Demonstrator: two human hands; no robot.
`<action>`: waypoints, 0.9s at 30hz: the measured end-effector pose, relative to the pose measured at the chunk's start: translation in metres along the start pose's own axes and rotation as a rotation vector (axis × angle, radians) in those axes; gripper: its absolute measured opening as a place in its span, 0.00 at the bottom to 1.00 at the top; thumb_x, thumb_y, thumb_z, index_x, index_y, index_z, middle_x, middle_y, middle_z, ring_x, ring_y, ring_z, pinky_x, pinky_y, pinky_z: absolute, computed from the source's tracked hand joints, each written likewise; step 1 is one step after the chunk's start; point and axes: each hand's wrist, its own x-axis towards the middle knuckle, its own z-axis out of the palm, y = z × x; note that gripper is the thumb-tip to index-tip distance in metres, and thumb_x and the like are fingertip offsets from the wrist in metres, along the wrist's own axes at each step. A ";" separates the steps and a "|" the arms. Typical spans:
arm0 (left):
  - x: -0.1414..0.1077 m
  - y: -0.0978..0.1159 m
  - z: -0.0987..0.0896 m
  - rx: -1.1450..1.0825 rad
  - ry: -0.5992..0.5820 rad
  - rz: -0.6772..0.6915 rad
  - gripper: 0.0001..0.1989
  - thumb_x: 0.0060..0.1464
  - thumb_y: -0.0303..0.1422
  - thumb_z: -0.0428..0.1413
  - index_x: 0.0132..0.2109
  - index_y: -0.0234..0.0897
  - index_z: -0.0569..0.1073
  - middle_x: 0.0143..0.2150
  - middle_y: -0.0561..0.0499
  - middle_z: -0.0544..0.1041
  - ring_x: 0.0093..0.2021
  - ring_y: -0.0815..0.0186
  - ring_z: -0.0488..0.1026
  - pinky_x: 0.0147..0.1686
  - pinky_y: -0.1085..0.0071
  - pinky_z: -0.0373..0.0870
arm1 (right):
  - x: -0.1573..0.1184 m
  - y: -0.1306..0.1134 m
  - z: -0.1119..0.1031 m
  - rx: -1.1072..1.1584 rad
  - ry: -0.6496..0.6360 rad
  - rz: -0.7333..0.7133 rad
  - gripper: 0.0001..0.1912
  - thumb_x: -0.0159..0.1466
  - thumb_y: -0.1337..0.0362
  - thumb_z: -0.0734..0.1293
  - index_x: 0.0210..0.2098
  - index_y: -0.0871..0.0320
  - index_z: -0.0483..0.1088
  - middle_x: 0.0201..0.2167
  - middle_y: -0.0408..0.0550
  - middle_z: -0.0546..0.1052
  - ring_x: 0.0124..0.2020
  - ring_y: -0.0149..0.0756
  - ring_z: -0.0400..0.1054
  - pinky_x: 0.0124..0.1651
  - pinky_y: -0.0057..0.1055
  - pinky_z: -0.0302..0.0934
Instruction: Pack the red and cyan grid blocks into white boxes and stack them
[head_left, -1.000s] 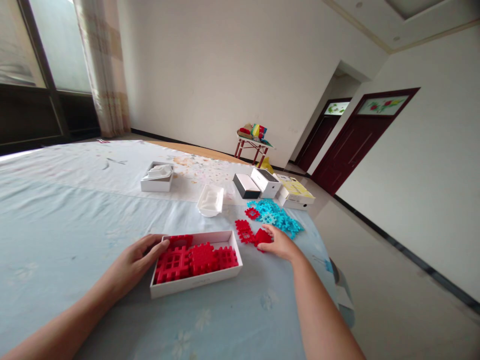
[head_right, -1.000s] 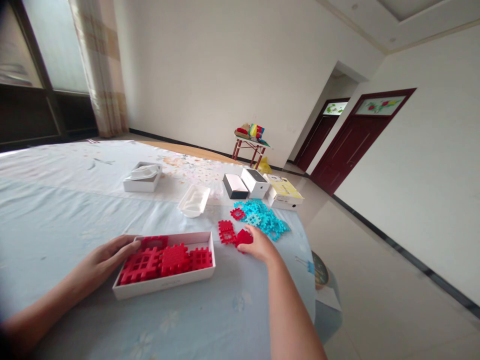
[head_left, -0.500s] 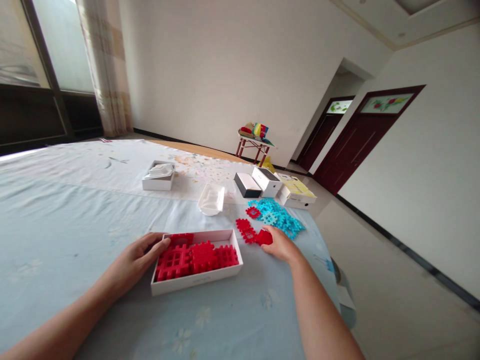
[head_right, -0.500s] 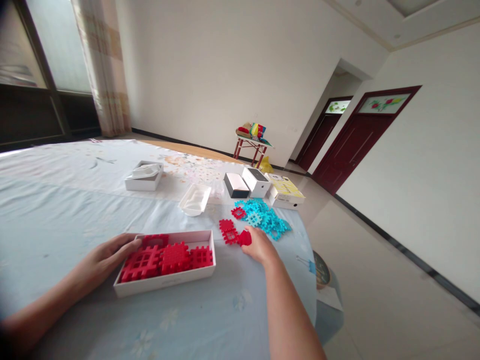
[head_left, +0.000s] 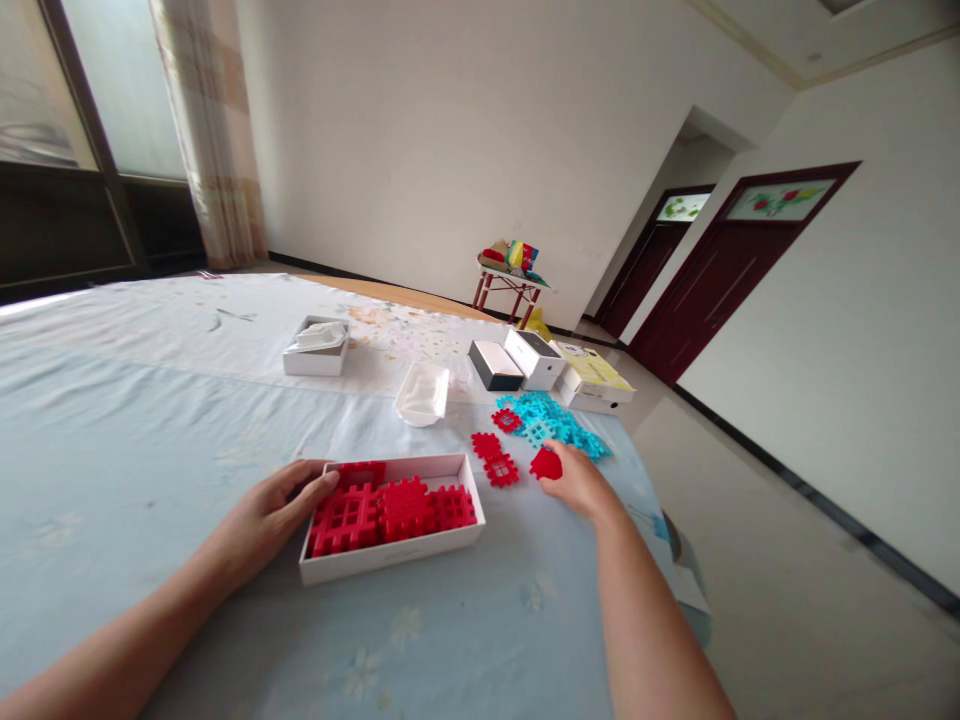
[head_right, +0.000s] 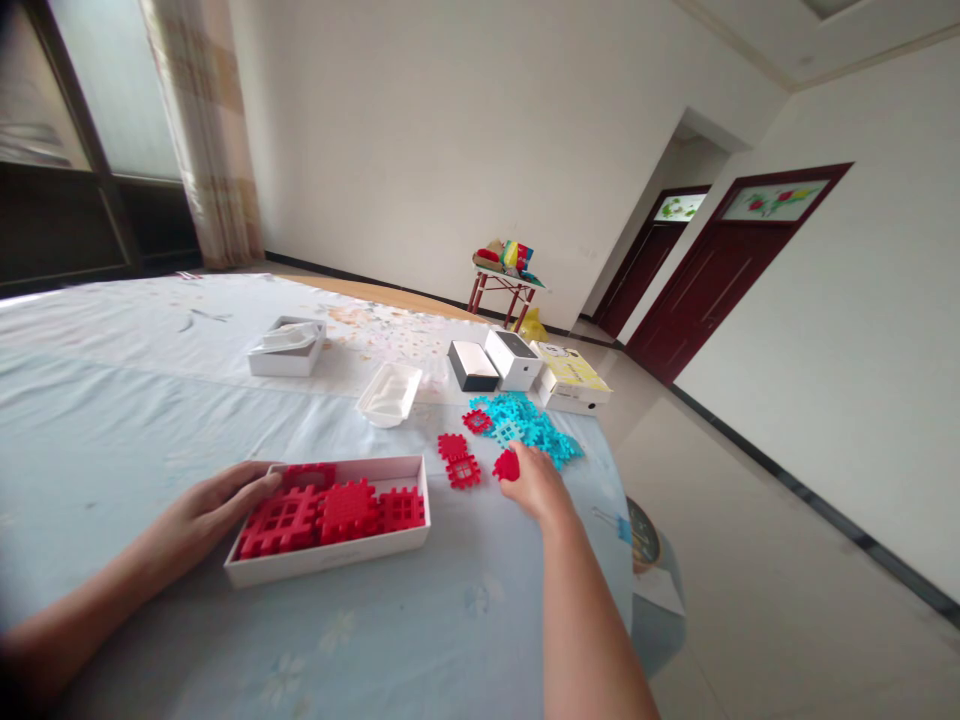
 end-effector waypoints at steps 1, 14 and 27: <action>0.000 0.000 0.000 0.004 -0.003 0.000 0.22 0.50 0.49 0.48 0.45 0.39 0.71 0.38 0.52 0.77 0.39 0.62 0.72 0.39 0.76 0.67 | 0.000 0.001 -0.002 0.012 0.029 0.021 0.33 0.48 0.63 0.67 0.54 0.61 0.61 0.48 0.56 0.69 0.50 0.47 0.62 0.52 0.41 0.55; -0.002 0.003 -0.001 -0.003 -0.007 -0.006 0.23 0.50 0.49 0.48 0.45 0.38 0.71 0.37 0.51 0.77 0.39 0.61 0.73 0.37 0.75 0.68 | -0.013 -0.055 0.012 0.187 -0.260 -0.369 0.35 0.46 0.67 0.69 0.54 0.56 0.61 0.50 0.53 0.66 0.53 0.44 0.58 0.56 0.39 0.52; -0.002 0.006 0.001 -0.002 -0.019 -0.005 0.22 0.51 0.50 0.46 0.41 0.37 0.70 0.37 0.51 0.76 0.39 0.60 0.72 0.38 0.73 0.67 | -0.026 -0.102 -0.029 0.302 -0.175 -0.563 0.35 0.51 0.64 0.68 0.58 0.51 0.55 0.56 0.48 0.61 0.59 0.40 0.51 0.61 0.40 0.42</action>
